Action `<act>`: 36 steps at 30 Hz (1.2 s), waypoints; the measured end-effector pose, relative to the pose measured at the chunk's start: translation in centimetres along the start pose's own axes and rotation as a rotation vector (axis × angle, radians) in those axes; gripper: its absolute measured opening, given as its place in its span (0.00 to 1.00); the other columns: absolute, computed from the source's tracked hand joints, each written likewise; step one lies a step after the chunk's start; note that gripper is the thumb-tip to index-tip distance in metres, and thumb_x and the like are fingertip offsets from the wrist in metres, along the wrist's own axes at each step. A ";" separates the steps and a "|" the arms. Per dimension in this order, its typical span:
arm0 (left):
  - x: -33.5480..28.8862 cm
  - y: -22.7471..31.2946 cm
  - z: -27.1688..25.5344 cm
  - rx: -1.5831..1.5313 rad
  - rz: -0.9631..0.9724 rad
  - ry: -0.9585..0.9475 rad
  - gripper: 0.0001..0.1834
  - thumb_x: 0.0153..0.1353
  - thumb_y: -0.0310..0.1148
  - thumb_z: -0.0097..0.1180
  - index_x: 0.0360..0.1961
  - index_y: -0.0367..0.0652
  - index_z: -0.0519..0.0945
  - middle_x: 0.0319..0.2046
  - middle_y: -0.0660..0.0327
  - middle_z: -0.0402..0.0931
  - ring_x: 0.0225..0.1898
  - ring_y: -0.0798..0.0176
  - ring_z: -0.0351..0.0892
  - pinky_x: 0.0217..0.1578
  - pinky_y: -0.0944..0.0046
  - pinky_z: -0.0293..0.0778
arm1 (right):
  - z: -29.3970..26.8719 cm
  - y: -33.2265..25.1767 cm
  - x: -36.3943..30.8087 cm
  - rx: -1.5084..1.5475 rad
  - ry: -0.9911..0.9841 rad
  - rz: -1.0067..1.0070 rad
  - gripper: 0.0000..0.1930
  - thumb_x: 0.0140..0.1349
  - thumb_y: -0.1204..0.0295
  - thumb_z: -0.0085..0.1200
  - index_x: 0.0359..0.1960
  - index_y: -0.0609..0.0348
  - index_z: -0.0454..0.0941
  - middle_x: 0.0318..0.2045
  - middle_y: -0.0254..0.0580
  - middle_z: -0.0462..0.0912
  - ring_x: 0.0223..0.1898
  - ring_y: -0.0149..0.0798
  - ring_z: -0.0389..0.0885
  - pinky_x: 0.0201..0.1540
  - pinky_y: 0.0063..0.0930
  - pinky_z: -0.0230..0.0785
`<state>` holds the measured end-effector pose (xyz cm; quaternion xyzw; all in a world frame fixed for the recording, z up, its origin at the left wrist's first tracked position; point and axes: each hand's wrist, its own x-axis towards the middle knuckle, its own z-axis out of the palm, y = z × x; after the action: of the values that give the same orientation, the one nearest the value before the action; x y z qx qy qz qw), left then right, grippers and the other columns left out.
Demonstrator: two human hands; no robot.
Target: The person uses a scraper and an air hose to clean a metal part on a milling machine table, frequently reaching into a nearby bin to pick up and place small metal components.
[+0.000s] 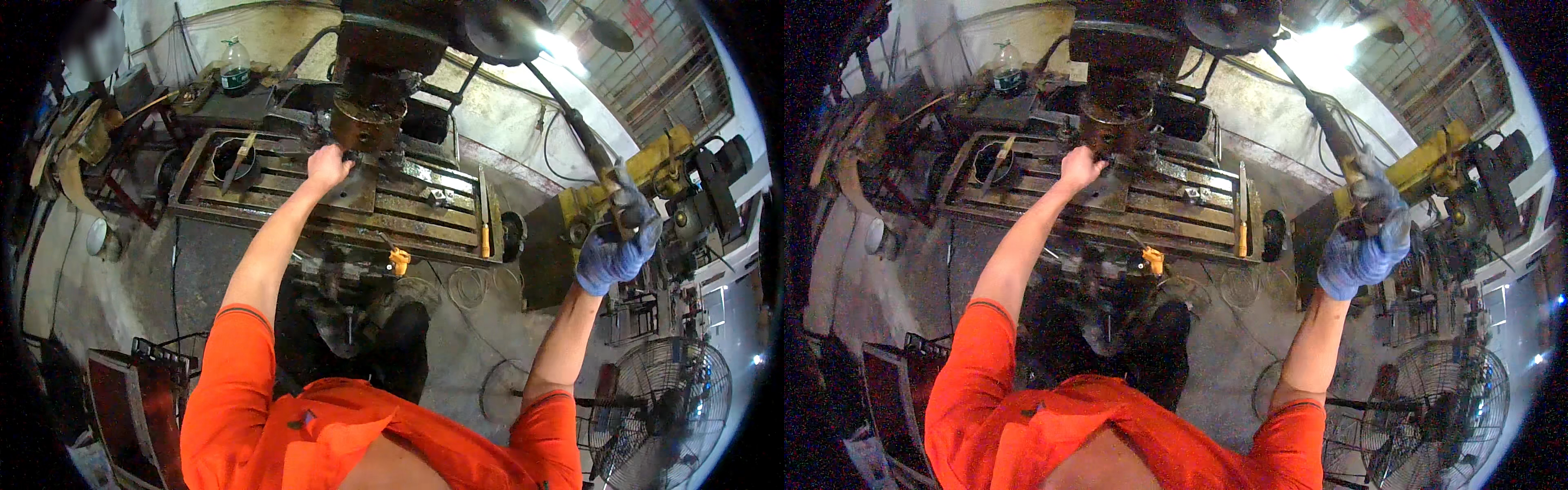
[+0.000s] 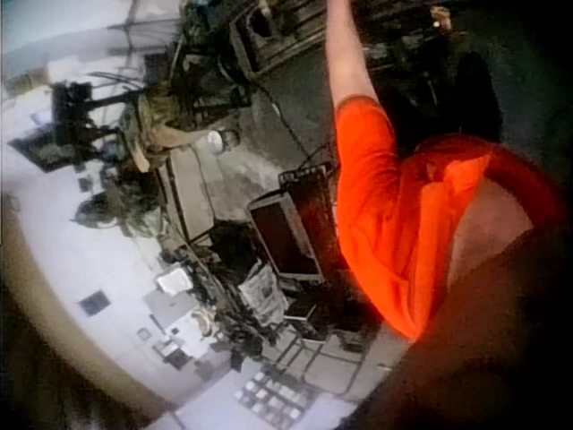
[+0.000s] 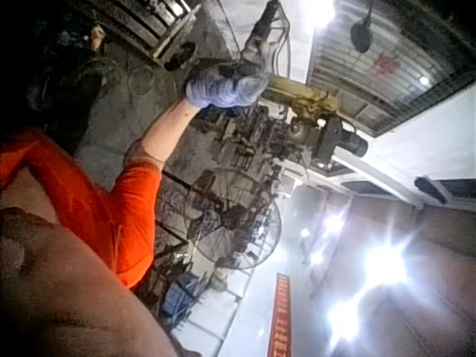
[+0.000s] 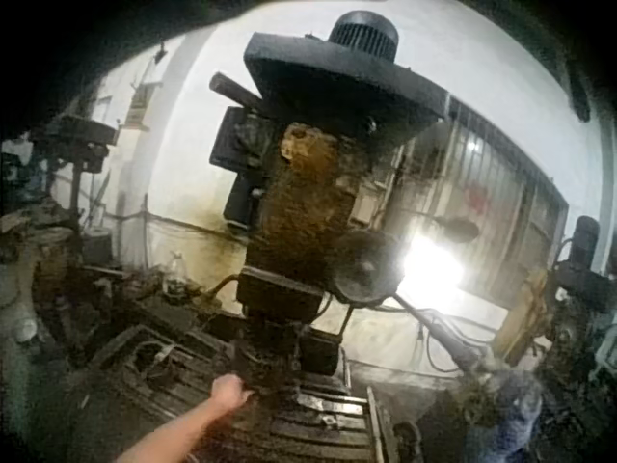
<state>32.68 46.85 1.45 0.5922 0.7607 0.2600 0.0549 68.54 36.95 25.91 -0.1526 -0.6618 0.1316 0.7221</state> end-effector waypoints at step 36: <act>-7.6 -4.8 -6.3 -0.365 0.043 0.335 0.12 0.56 0.33 0.49 0.37 0.38 0.78 0.32 0.48 0.77 0.37 0.46 0.76 0.36 0.55 0.71 | 0.3 1.0 -2.1 0.083 0.145 0.065 0.22 0.63 0.60 0.37 0.30 0.69 0.75 0.36 0.53 0.79 0.42 0.45 0.76 0.53 0.39 0.61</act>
<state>28.23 36.86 2.94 0.5374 0.6867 0.4887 0.0284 68.09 37.06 23.57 -0.1532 -0.5966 0.1710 0.7690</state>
